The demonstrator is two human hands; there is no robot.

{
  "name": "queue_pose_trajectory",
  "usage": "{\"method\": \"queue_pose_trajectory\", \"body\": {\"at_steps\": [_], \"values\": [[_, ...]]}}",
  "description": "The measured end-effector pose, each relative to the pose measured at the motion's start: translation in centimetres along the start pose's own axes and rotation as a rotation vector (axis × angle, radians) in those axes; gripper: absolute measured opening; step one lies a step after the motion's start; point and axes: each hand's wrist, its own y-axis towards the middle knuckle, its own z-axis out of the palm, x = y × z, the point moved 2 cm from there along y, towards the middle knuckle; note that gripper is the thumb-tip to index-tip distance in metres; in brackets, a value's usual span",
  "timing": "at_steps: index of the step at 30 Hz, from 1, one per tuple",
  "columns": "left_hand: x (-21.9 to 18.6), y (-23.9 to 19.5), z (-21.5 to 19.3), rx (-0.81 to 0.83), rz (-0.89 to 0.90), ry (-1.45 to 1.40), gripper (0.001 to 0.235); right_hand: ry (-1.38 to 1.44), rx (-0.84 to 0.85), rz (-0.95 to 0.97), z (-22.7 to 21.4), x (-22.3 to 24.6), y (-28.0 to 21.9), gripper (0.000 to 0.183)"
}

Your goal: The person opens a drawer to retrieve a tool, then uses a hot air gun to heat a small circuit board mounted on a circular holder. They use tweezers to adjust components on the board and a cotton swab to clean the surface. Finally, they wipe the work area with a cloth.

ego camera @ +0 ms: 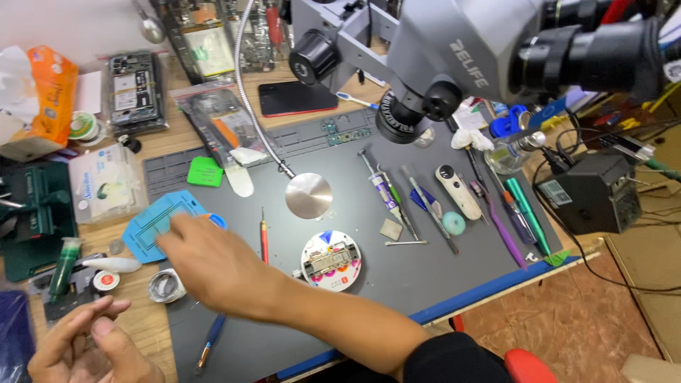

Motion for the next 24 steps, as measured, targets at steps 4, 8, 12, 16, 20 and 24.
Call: {"method": "queue_pose_trajectory", "body": {"at_steps": [4,8,12,16,20,24], "values": [[-0.2,-2.0,2.8,0.103,-0.051,-0.049,0.010,0.449,0.189,-0.049,-11.7,0.1,-13.7,0.023],[-3.1,-5.3,7.6,0.283,0.189,-0.132,0.033,-0.029,-0.324,0.313,-22.7,-10.0,-21.6,0.011],[-3.0,-7.8,11.4,0.721,0.364,0.112,0.093,-0.599,-0.794,0.584,-31.5,-20.3,-27.1,0.008],[-3.5,-8.6,13.3,0.786,0.411,0.271,0.110,-0.855,-0.818,0.537,-33.8,-26.7,-27.9,0.004],[-3.8,-9.1,14.1,0.718,0.512,0.415,0.112,-0.737,-0.741,0.595,-33.9,-27.5,-27.0,0.005],[-3.9,-9.4,14.3,0.735,0.472,0.439,0.117,-0.735,-0.674,0.623,-33.7,-28.5,-27.4,0.008]]}}
